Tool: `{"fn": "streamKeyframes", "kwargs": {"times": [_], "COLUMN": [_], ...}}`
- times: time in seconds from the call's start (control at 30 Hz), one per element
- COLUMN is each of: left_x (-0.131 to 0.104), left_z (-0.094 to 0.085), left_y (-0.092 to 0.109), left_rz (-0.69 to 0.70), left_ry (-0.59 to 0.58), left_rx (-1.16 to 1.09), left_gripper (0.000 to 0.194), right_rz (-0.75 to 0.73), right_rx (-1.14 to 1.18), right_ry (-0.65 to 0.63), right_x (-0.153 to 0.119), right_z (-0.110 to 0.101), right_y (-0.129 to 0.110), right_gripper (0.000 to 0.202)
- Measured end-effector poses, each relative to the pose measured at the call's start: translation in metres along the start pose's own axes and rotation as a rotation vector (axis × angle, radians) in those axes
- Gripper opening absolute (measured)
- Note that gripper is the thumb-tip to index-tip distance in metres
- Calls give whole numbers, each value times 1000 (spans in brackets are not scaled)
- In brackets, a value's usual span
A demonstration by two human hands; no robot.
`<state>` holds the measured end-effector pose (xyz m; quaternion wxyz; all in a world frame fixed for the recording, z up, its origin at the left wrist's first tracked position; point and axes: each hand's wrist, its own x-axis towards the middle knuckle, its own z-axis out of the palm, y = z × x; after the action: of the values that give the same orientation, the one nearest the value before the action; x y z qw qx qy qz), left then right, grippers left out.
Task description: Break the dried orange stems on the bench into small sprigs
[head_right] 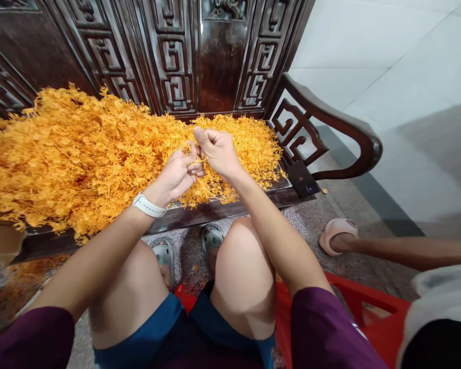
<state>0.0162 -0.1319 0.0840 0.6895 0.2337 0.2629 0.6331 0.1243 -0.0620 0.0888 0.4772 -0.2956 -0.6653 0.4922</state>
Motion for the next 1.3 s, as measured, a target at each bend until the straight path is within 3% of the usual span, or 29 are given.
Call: {"fn": "streamKeyframes", "kwargs": {"times": [0.23,0.33,0.5,0.6,0.67,0.73,0.8,0.93,1.0,1.1,1.23,1.3], "left_x": [-6,-6,2,6,5,4,3,3,3,2,-5,-9], "left_z": [5,4,-10,-15,-15,-13,-12,-13,-14,-15,-13,-12], "left_y": [4,13,23,21,18,16,14,11,9,10,17,23], "left_rz": [-95,-76,-18,-26,-23,-5,27,115,140,93,-24,-33], "left_ry": [-33,-81,-48,1,13,19,19,-2,-15,-106,-270,-332], "left_rx": [-88,-80,119,213,269,351,459,657,698,647,398,233], "left_gripper": [27,26,21,25,26,27,28,31,38,33,27,26], "right_rz": [192,229,260,432,537,491,337,130,74,63,173,136], "right_rx": [153,212,232,194,132,29,-59,-113,-159,-139,176,281], "right_ry": [-62,-30,230,399,494,523,421,-55,-205,-230,-317,-309], "right_x": [-1,2,15,19,16,12,6,-8,-14,-19,-20,-19], "right_z": [-3,-12,-48,-69,-75,-71,-62,-46,-42,-39,-33,-33], "right_y": [-8,-5,27,44,44,37,25,0,-6,-10,-16,-22], "right_gripper": [73,70,71,73,71,64,56,51,48,51,58,62]}}
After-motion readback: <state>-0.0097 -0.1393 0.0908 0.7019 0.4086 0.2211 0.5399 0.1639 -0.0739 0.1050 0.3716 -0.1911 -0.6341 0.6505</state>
